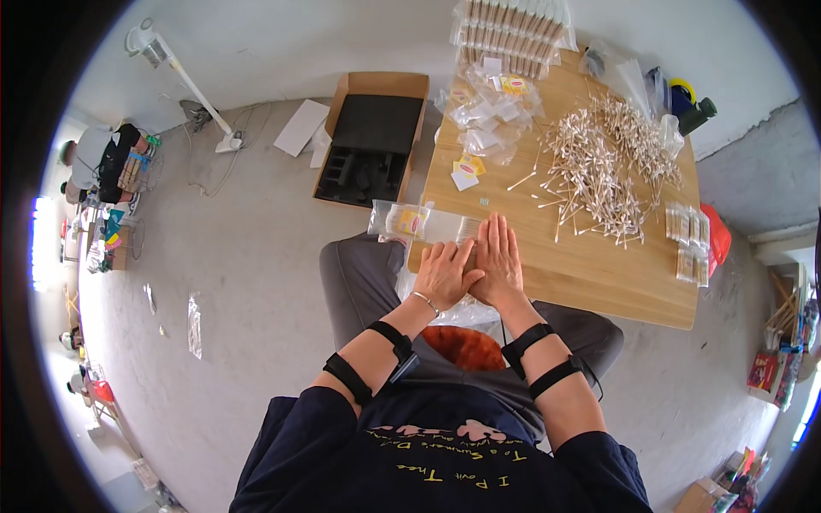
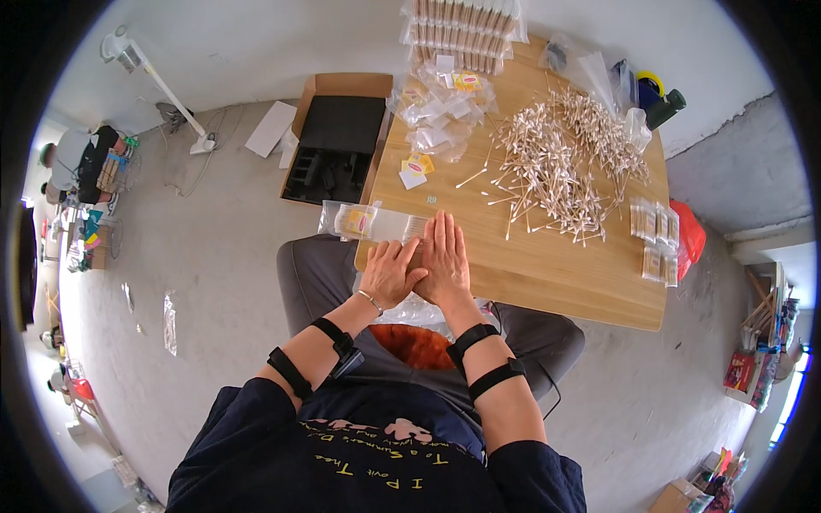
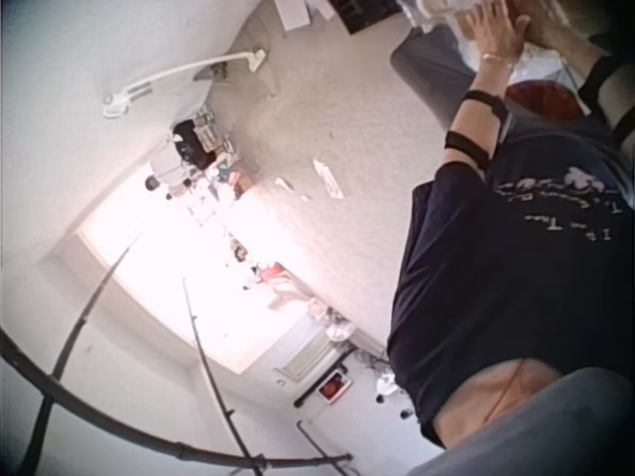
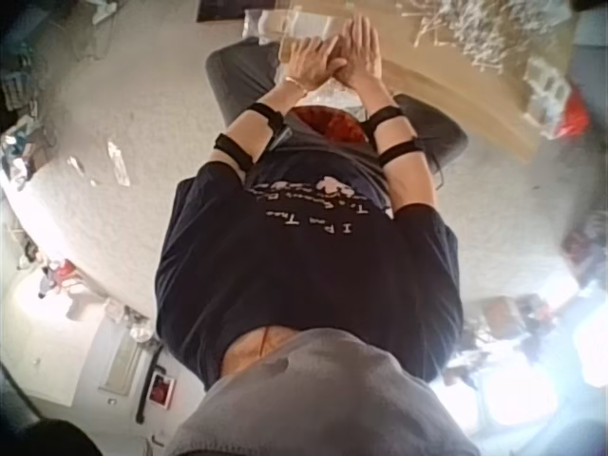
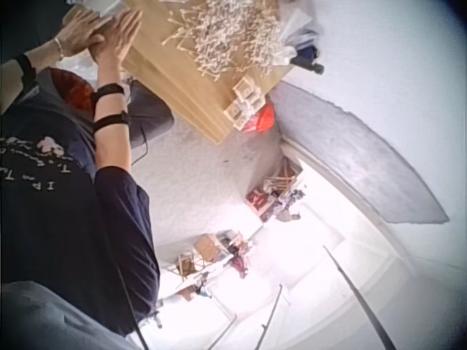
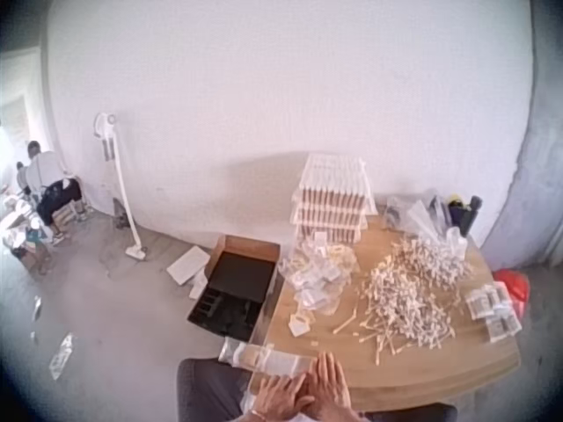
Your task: The person is sorting and packing small wooden sticks into plastic bags.
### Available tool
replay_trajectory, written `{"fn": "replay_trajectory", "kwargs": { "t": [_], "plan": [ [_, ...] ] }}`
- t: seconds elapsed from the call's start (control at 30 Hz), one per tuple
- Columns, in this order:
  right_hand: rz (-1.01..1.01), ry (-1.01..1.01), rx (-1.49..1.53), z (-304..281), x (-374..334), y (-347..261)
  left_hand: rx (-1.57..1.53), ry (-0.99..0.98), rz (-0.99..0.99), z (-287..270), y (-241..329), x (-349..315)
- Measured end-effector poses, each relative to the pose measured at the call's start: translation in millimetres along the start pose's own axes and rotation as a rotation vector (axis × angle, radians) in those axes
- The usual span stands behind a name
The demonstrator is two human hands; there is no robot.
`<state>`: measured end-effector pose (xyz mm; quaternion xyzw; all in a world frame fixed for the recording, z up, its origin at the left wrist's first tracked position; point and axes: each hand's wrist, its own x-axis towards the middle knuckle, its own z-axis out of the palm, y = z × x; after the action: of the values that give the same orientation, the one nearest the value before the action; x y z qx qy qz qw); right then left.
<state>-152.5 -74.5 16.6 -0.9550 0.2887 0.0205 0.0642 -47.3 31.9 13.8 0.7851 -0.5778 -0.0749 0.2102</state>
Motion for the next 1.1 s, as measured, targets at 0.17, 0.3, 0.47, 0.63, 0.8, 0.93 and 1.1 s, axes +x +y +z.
{"fn": "replay_trajectory", "kwargs": {
  "t": [0.17, 0.3, 0.47, 0.63, 0.8, 0.93, 1.1],
  "plan": [
    [0.004, -0.032, 0.025, -4.1, 0.2, -0.8, -0.006, 0.022, 0.004, 0.8, -1.2, 0.4],
    [0.016, -0.046, 0.056, -2.8, 1.3, -0.7, -0.028, 0.045, -0.021, 0.5, 1.6, 5.0],
    [0.020, -0.043, 0.078, -0.4, 1.6, 0.1, -0.017, 0.005, -0.042, -0.6, 2.6, 10.2],
    [0.024, -0.053, 0.064, -0.7, 2.0, -1.1, -0.034, -0.011, -0.056, -1.0, 1.4, 11.6],
    [0.008, -0.014, 0.078, 1.2, 1.1, -0.4, -0.036, 0.018, -0.069, 0.0, 1.8, 14.6],
    [0.003, -0.001, 0.081, 1.8, 0.1, 0.2, 0.001, -0.063, -0.096, -1.8, 3.5, 17.2],
    [-0.004, 0.036, 0.133, 4.0, 0.5, 0.0, -0.023, -0.082, -0.116, -2.8, 3.5, 19.2]
  ]
}}
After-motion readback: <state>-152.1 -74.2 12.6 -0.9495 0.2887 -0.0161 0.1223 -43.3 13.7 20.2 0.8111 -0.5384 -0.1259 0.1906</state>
